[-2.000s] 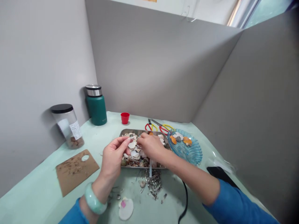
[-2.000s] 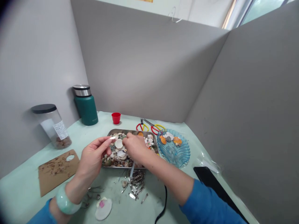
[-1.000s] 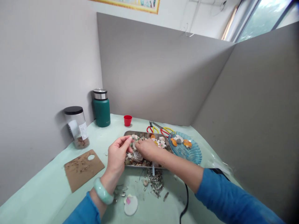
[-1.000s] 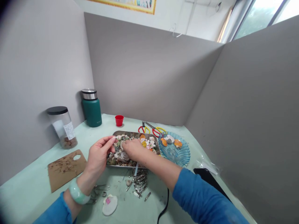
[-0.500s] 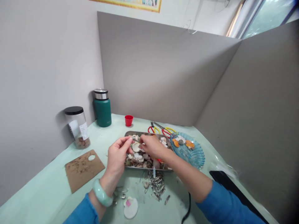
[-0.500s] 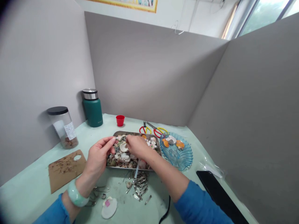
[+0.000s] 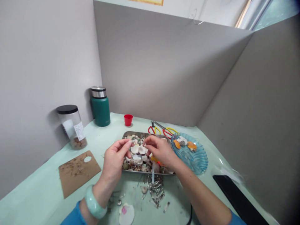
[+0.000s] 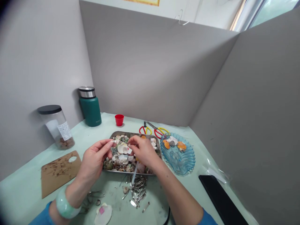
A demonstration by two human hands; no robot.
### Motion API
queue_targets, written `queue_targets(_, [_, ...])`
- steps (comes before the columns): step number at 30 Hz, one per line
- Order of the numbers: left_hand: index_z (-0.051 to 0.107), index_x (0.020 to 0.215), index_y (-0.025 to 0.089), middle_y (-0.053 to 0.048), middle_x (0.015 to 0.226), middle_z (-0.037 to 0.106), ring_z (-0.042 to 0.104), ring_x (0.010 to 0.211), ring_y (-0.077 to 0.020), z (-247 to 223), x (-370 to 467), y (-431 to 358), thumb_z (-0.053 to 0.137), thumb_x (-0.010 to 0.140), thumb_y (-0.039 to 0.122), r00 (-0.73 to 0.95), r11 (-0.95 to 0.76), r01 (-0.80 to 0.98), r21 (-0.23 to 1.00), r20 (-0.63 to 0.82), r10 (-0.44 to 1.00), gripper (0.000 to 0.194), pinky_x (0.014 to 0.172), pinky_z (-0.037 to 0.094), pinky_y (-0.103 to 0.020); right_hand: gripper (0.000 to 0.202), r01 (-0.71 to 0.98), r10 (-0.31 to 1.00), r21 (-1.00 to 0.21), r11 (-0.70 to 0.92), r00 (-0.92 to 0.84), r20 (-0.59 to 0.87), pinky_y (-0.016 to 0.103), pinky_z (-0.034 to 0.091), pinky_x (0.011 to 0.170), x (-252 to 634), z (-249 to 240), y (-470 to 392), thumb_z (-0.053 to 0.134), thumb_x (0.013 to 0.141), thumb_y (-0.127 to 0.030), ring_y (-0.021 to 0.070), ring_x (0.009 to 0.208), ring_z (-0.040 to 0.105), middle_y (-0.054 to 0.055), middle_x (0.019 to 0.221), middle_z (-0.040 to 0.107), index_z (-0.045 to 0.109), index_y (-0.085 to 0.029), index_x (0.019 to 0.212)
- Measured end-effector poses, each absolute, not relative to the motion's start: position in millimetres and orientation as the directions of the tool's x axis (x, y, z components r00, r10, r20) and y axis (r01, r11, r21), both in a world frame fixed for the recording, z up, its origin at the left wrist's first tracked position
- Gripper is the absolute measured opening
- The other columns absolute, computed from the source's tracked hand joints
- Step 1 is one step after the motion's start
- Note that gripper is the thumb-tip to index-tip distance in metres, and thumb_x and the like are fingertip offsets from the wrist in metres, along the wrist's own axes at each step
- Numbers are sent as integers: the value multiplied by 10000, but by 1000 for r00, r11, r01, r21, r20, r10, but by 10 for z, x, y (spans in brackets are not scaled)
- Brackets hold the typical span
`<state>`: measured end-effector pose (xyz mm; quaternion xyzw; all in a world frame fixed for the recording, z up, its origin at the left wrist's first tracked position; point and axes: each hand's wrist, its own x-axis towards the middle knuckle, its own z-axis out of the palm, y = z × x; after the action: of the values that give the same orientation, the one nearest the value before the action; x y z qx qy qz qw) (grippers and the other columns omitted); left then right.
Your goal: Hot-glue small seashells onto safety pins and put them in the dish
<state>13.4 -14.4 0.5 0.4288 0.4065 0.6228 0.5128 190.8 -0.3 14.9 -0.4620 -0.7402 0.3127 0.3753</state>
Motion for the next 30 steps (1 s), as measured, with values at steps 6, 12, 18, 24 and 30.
queue_targets(6, [643, 836, 143, 21, 582, 616, 459, 478, -61, 23, 141, -159, 680, 694, 339, -103, -137, -278, 951, 112, 988, 245, 560, 378, -186, 65, 138, 933, -958, 252, -299, 202, 181, 415, 465, 1926, 249, -90, 536, 806, -233, 104, 617, 612, 4, 820, 610, 527, -190, 854])
queue_targets(12, [646, 842, 148, 35, 512, 580, 461, 494, -76, 17, 165, -183, 672, 703, 342, -80, -128, -286, 950, 110, 991, 240, 581, 390, -188, 208, -90, 935, -988, 125, -322, 148, 167, 401, 439, 1921, 308, -225, 578, 775, -221, 68, 564, 538, -15, 783, 575, 585, -220, 982])
queue_targets(18, [647, 842, 148, 38, 496, 571, 452, 484, -77, 22, 173, -192, 678, 698, 349, -77, -117, -272, 955, 100, 992, 250, 568, 381, -185, 80, -12, 962, -985, 173, -211, 171, 182, 395, 449, 1865, 357, -293, 611, 736, -209, 74, 531, 521, -35, 644, 553, 581, -172, 801])
queue_targets(24, [642, 854, 156, 48, 464, 545, 460, 495, -81, 26, 170, -198, 661, 719, 351, -78, -103, -248, 963, 87, 993, 238, 580, 380, -184, 62, 122, 945, -948, 294, -184, 270, 198, 407, 496, 1866, 332, -309, 572, 754, -153, 79, 545, 517, -47, 634, 533, 554, -185, 803])
queue_targets(30, [646, 852, 157, 51, 430, 531, 453, 476, -79, 43, 197, -213, 676, 705, 342, -55, -78, -260, 962, 66, 996, 238, 549, 370, -177, 88, 253, 930, -898, 360, -168, 326, 221, 429, 571, 1898, 295, -294, 571, 756, -137, 95, 598, 541, -47, 659, 539, 536, -199, 809])
